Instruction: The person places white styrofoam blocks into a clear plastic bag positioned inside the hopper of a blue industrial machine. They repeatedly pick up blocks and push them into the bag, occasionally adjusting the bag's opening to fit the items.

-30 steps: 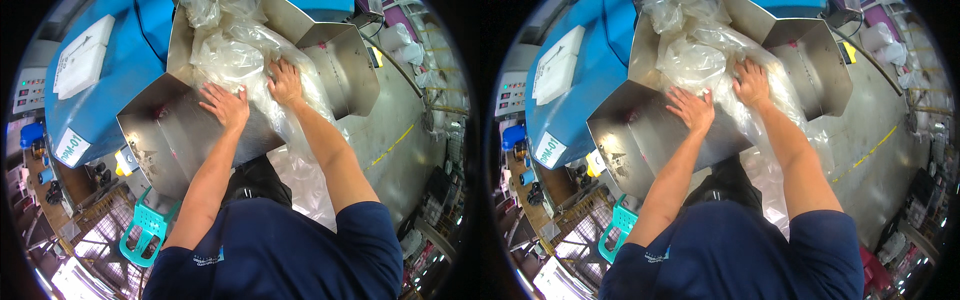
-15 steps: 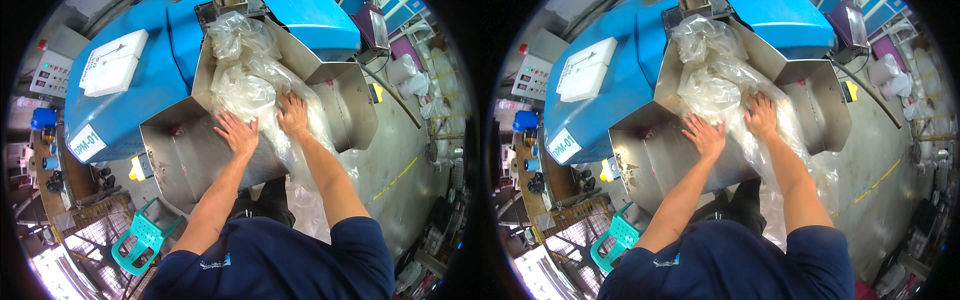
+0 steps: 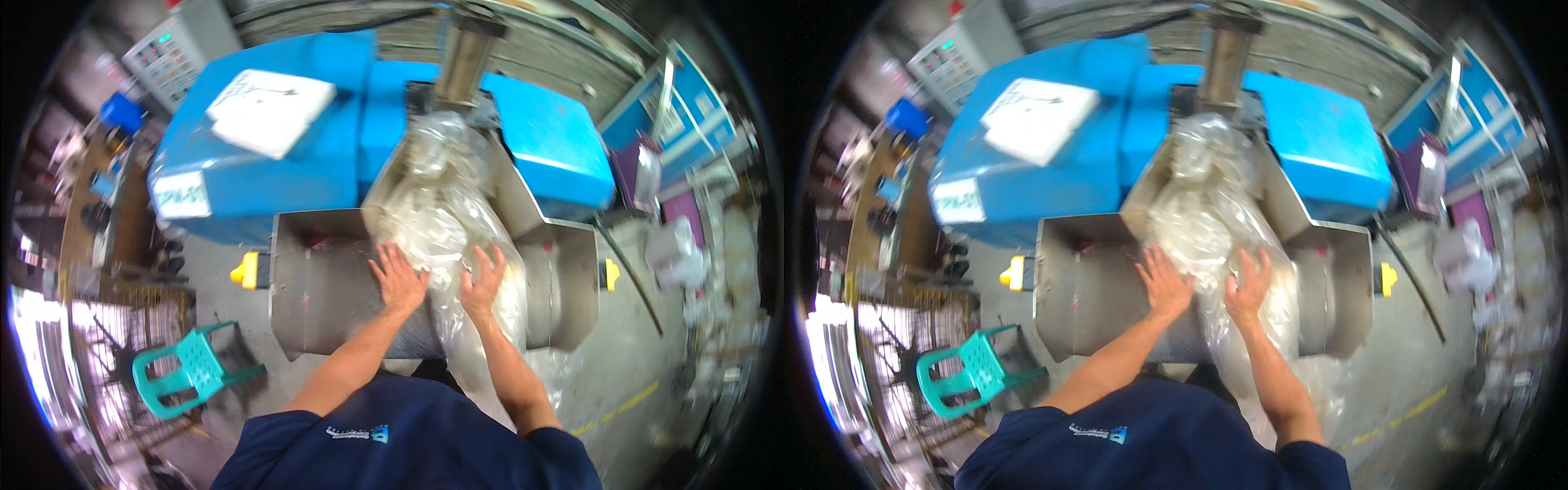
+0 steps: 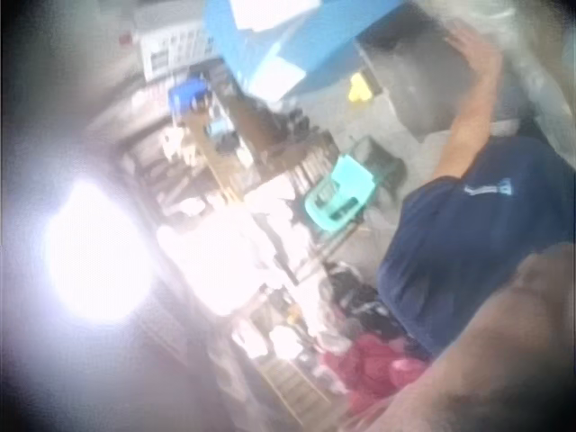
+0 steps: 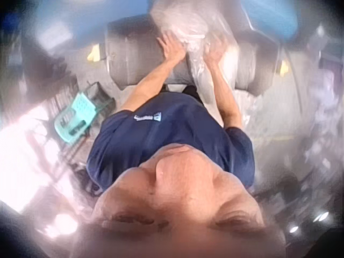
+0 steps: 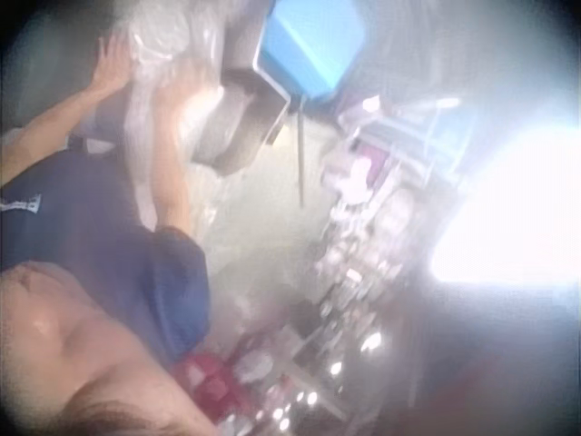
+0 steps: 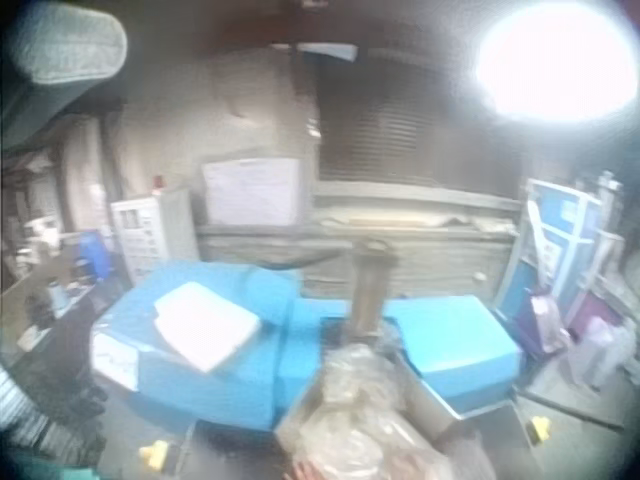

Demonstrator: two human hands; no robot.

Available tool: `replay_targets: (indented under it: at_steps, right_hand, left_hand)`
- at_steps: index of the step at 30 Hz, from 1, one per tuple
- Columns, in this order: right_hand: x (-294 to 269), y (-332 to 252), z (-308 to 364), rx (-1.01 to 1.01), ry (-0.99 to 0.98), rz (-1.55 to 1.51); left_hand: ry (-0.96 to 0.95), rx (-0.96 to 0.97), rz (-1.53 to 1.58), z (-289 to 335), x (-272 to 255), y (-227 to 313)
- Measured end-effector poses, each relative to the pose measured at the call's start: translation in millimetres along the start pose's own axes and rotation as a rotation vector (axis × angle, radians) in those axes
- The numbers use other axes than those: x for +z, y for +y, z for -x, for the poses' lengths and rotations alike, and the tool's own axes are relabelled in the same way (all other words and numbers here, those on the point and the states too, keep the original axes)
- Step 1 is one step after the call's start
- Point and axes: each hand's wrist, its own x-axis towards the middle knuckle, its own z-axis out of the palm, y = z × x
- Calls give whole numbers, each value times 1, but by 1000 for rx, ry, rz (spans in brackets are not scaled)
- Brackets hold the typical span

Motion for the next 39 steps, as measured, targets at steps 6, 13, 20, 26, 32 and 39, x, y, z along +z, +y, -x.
replay_targets:
  at_steps: [6, 13, 20, 26, 32, 39]
  right_hand:
    - [10, -178, -160, -459, -102, -337]
    - [140, -317, -306, -920, -455, 235]
    - [229, -337, -344, -795, -441, 214]
    - [62, -300, -307, -378, -262, -258]
    - [-156, -127, -140, 295, 35, -725]
    - [-175, -90, -47, 724, 199, -391]
  left_hand:
    - [153, 32, 57, 9, 1, -5]
    - [-8, -58, 71, 11, -11, -4]
    - [51, -45, 81, 9, -3, -1]
    - [48, -80, 106, 7, 2, -9]
    - [5, -48, 65, 7, -1, -5]
    - [90, -1, 31, 11, 10, -10]
